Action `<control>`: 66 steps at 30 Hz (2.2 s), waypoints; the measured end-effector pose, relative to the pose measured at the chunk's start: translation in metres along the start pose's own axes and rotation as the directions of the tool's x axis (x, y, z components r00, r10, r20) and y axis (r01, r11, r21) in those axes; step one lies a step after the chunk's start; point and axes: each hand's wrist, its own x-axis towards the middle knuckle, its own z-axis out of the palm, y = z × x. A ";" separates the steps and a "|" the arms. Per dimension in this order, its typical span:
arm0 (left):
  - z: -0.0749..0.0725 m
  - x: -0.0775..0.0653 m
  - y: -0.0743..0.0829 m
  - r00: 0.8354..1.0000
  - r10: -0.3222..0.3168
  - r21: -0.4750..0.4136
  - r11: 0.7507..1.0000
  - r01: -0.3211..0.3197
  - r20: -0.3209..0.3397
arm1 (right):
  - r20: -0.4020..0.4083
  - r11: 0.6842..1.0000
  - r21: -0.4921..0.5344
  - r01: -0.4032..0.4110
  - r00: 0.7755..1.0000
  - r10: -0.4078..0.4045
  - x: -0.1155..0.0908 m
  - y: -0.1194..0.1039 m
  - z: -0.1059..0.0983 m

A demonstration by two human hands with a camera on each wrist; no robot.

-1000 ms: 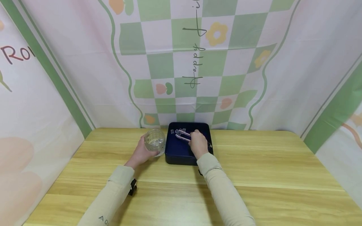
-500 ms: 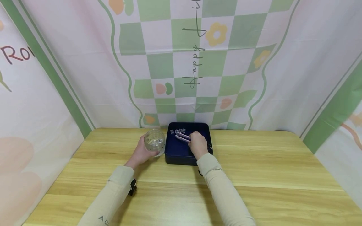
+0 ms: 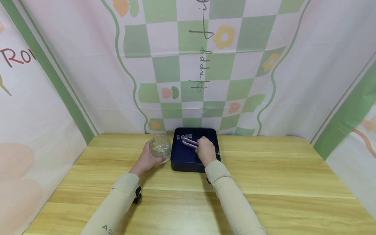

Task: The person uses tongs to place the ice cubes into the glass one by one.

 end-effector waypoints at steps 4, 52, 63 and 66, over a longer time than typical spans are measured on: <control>0.001 0.000 0.000 1.000 0.001 -0.010 1.000 -0.001 0.000 | -0.026 1.000 0.007 0.007 1.000 -0.007 -0.001 0.002 -0.002; 0.000 0.000 -0.002 0.998 0.059 -0.061 0.996 -0.060 -0.016 | 0.033 0.965 0.179 0.190 0.980 -0.199 -0.015 -0.057 -0.028; 0.000 0.002 -0.003 0.999 0.053 -0.046 0.998 -0.054 -0.008 | 0.027 0.968 0.151 0.200 0.978 -0.206 -0.014 -0.057 -0.026; 0.000 0.002 -0.005 0.999 0.050 -0.036 0.998 -0.051 -0.003 | 0.026 0.969 0.151 0.198 0.979 -0.204 -0.014 -0.058 -0.026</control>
